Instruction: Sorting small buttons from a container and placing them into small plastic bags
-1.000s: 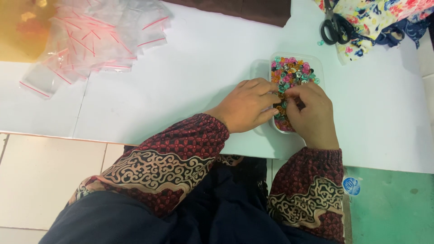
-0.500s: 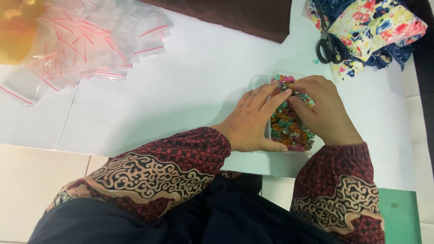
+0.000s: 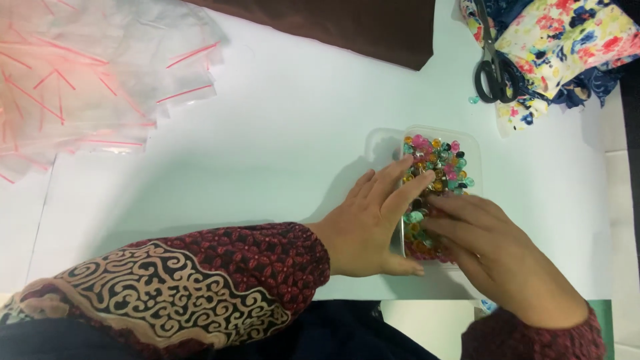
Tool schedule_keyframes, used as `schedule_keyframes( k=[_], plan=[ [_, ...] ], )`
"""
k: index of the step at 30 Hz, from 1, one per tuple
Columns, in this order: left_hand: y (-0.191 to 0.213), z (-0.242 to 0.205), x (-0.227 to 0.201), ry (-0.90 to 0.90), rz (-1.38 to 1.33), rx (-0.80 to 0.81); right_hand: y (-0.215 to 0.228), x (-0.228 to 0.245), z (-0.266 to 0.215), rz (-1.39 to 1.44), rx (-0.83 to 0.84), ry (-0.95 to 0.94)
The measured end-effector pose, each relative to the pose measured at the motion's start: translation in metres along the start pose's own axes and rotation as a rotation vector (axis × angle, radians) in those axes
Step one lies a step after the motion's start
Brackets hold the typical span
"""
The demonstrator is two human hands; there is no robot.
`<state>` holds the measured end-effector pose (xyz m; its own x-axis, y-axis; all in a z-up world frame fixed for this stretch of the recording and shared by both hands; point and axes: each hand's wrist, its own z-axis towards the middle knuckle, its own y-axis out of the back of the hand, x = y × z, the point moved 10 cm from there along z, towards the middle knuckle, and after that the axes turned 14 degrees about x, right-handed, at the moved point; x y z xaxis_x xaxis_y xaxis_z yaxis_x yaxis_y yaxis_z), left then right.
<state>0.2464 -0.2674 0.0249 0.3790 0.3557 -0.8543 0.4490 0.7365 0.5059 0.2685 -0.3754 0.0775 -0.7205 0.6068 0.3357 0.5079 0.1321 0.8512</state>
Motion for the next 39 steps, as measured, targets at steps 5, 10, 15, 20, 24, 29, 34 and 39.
schedule_keyframes(
  k=[5, 10, 15, 20, 24, 29, 34, 39],
  plan=[
    [0.004, -0.001, 0.003, -0.016, -0.084, -0.009, 0.015, -0.005, -0.040, 0.001, -0.060, -0.073],
    [-0.006, -0.002, 0.004, 0.033, 0.000, 0.027, -0.017, -0.015, -0.044, 0.097, 0.082, -0.072],
    [-0.016, -0.002, 0.003, 0.032, 0.197, 0.015, -0.030, -0.013, -0.022, 0.035, 0.135, -0.042],
    [-0.007, -0.004, 0.001, -0.001, 0.113, 0.021, -0.008, -0.024, 0.002, 0.025, 0.039, -0.016],
    [0.041, -0.009, -0.003, -0.106, 0.040, -0.251, 0.033, -0.026, 0.012, 0.149, -0.137, -0.070],
    [0.073, -0.002, 0.042, 0.046, 0.141, -0.306, 0.048, -0.052, -0.008, 0.334, -0.676, 0.009],
    [0.056, 0.007, 0.046, 0.087, 0.315, -0.201, 0.036, -0.111, -0.029, 0.443, -0.933, 0.028],
    [0.034, 0.015, 0.045, 0.089, 0.451, -0.048, 0.033, -0.119, -0.026, 0.425, -0.923, -0.045]
  ],
)
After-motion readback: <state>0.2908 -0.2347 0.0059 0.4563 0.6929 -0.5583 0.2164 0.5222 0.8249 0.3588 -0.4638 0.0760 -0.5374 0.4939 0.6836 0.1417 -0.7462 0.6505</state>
